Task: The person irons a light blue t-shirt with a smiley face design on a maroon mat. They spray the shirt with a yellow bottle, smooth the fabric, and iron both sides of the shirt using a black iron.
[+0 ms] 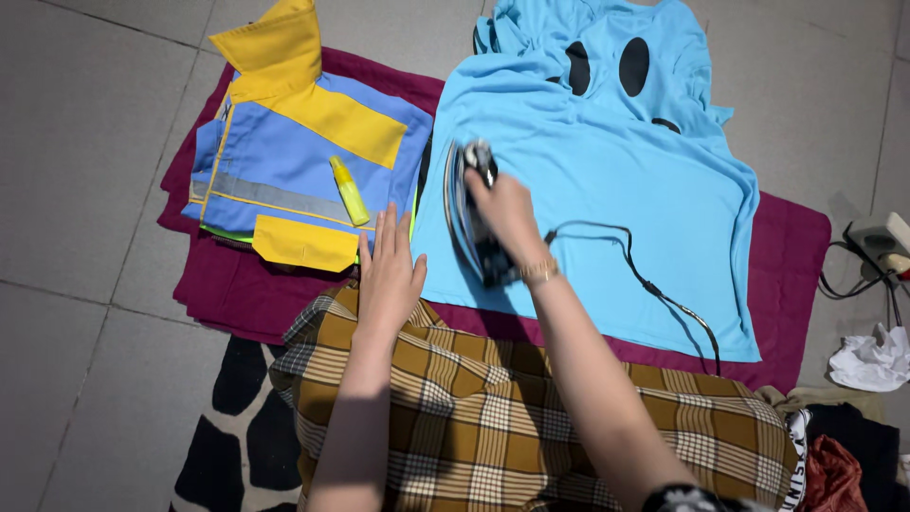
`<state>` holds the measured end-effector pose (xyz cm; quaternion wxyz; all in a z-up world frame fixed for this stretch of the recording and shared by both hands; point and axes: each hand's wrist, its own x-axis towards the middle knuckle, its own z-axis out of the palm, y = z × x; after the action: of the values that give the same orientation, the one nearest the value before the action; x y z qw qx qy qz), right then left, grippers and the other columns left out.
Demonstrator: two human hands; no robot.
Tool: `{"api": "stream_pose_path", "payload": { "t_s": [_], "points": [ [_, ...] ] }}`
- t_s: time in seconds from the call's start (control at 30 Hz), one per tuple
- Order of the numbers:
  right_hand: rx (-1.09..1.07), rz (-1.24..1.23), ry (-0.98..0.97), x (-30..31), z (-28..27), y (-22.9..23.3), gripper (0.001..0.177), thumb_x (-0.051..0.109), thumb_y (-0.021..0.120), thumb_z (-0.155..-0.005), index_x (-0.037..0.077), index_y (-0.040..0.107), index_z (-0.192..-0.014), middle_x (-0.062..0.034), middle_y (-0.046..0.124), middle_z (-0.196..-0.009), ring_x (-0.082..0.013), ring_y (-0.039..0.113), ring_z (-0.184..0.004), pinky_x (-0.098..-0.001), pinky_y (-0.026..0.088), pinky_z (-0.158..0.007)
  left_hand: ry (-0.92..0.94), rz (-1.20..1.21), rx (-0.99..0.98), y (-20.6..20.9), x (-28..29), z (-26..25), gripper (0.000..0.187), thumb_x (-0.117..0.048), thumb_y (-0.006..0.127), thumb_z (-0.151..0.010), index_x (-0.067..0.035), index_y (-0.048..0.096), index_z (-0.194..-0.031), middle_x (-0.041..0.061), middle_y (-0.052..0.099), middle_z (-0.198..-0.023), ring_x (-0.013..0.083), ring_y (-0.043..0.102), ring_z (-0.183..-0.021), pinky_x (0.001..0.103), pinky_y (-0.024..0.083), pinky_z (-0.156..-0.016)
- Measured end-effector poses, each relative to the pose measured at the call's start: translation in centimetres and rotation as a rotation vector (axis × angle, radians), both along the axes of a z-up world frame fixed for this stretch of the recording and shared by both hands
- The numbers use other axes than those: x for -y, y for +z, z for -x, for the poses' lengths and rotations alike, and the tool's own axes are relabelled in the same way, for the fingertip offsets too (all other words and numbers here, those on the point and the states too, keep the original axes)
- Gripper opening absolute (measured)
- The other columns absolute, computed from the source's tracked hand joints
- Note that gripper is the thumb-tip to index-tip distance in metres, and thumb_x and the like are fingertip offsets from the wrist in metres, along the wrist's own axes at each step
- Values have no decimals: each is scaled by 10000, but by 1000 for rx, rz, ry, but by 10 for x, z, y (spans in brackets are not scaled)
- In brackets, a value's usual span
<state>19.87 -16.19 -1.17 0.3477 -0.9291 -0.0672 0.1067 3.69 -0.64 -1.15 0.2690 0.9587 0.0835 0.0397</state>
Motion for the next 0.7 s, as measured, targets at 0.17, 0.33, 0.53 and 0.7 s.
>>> {"api": "stream_pose_path", "payload": {
  "t_s": [0.17, 0.33, 0.53, 0.7],
  "points": [
    [-102, -60, -14, 8, 70, 13, 537, 470, 639, -934, -55, 660, -822, -218, 664, -609, -370, 718, -578, -436, 540, -545, 11, 18, -29, 2, 0, -1, 666, -201, 623, -954, 0, 349, -1528, 210, 263, -1640, 340, 226, -1539, 595, 154, -1215],
    [-30, -30, -34, -10, 37, 5, 583, 475, 647, -946, -82, 659, -776, -236, 644, -600, -379, 709, -583, -445, 526, -536, 5, 19, -38, 0, 1, 0, 653, -220, 611, -958, -3, 357, -1519, 214, 259, -1641, 338, 223, -1534, 587, 147, -1212],
    [-33, -51, -41, -26, -4, -2, 606, 490, 614, -971, -71, 668, -748, -230, 657, -609, -371, 717, -598, -435, 529, -551, 9, 10, -36, -3, 0, 1, 645, -222, 609, -959, -2, 366, -1515, 210, 266, -1639, 338, 222, -1535, 579, 144, -1218],
    [-35, -3, 91, 1, 49, 14, 543, 468, 654, -958, -57, 688, -824, -262, 641, -625, -413, 696, -653, -436, 530, -570, 3, -7, -31, -6, 0, -1, 638, -220, 608, -962, -6, 373, -1515, 213, 279, -1630, 339, 230, -1532, 580, 148, -1221]
  ]
}}
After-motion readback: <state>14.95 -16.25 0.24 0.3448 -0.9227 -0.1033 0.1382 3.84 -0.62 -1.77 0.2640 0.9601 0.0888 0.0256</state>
